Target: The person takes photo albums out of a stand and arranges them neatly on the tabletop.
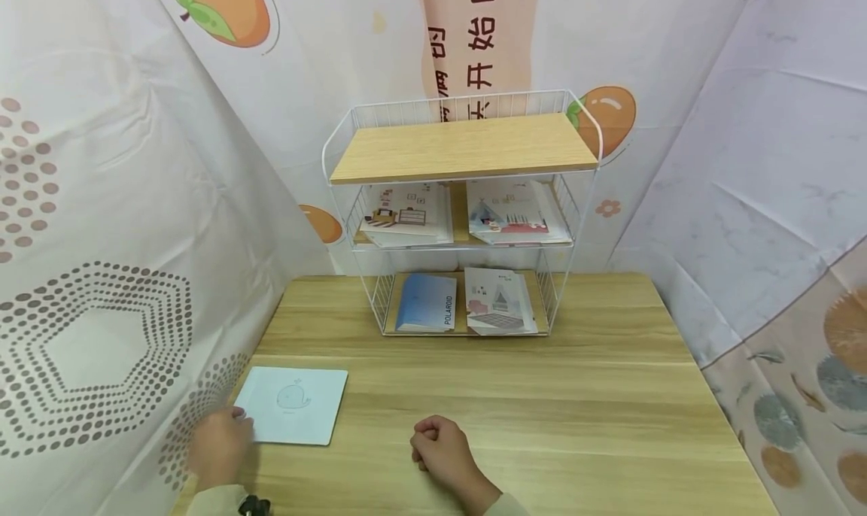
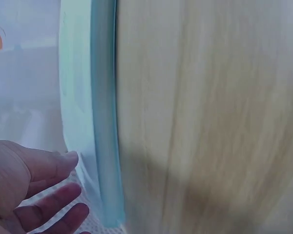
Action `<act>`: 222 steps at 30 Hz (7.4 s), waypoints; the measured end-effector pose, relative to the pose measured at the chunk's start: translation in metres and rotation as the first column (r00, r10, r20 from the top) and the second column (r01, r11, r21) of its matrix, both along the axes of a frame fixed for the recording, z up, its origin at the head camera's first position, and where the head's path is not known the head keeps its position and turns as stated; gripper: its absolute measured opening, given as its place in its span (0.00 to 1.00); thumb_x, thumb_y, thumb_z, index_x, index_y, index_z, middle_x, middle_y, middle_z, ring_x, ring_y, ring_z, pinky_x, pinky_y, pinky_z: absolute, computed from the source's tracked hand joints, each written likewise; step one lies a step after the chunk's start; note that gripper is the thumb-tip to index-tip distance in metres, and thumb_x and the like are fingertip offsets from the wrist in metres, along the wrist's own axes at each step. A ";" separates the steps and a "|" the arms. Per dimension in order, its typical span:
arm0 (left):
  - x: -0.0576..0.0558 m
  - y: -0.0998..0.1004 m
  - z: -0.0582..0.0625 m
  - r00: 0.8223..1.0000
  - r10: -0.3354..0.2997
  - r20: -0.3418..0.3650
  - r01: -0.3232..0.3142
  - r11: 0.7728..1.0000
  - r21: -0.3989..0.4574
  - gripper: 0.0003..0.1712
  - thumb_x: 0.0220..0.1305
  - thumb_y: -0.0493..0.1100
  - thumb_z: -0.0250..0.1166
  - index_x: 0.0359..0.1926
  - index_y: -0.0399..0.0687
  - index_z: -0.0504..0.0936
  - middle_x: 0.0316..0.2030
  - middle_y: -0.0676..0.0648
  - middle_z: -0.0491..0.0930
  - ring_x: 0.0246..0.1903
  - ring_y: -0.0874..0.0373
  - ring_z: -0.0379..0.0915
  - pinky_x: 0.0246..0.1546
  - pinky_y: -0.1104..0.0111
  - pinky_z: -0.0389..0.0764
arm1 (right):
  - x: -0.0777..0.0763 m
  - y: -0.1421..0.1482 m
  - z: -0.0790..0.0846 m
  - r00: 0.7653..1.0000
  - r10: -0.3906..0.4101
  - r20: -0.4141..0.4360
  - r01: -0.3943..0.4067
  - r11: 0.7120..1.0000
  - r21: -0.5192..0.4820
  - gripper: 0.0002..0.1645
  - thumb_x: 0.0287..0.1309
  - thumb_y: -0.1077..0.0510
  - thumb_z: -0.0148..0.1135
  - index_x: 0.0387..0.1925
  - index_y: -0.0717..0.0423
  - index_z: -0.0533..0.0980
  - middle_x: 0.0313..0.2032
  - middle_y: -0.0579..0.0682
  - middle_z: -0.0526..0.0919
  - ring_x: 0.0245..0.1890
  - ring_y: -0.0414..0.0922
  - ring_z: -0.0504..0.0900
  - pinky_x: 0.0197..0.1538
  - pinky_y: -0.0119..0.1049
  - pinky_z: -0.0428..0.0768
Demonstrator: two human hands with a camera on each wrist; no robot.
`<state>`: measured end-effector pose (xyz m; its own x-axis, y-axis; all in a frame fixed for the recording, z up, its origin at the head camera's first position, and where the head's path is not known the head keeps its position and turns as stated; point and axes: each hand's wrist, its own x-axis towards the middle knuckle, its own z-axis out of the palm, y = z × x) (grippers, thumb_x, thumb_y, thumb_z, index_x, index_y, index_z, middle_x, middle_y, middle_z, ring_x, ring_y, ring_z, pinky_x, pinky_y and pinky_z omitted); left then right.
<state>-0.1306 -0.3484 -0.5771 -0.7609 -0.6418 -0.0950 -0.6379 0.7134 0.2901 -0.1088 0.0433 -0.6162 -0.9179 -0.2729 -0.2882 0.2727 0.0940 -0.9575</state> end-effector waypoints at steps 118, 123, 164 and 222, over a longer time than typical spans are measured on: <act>-0.153 0.208 0.219 0.868 -0.016 -0.497 0.492 0.167 0.854 0.31 0.78 0.51 0.57 0.73 0.40 0.66 0.62 0.33 0.77 0.55 0.41 0.84 0.57 0.59 0.84 | -0.173 0.050 0.238 0.929 -0.358 -0.091 0.351 0.933 -0.085 0.35 0.66 0.39 0.67 0.58 0.63 0.75 0.44 0.61 0.89 0.32 0.44 0.90 0.47 0.43 0.89; -0.151 0.210 0.220 0.865 -0.011 -0.501 0.497 0.153 0.854 0.29 0.79 0.50 0.55 0.72 0.41 0.67 0.61 0.33 0.78 0.56 0.40 0.83 0.57 0.58 0.84 | -0.175 0.055 0.236 0.936 -0.338 -0.096 0.330 0.940 -0.086 0.34 0.70 0.39 0.63 0.58 0.64 0.75 0.42 0.58 0.89 0.42 0.51 0.91 0.47 0.41 0.89; -0.130 0.189 0.223 0.879 -0.113 -0.463 0.472 0.073 0.878 0.29 0.79 0.54 0.54 0.68 0.38 0.71 0.59 0.36 0.77 0.54 0.45 0.84 0.56 0.48 0.84 | -0.160 0.070 0.227 0.979 -0.191 -0.072 0.187 0.980 -0.062 0.35 0.72 0.36 0.57 0.56 0.65 0.75 0.46 0.61 0.88 0.37 0.49 0.90 0.45 0.43 0.90; -0.093 0.196 0.168 0.810 -0.001 -0.587 0.572 0.225 0.789 0.17 0.65 0.31 0.70 0.52 0.33 0.77 0.42 0.40 0.80 0.34 0.53 0.88 0.50 0.49 0.86 | -0.131 0.060 0.190 0.965 -0.216 -0.152 0.219 0.976 0.001 0.22 0.57 0.54 0.78 0.43 0.67 0.80 0.33 0.56 0.86 0.28 0.47 0.90 0.35 0.40 0.90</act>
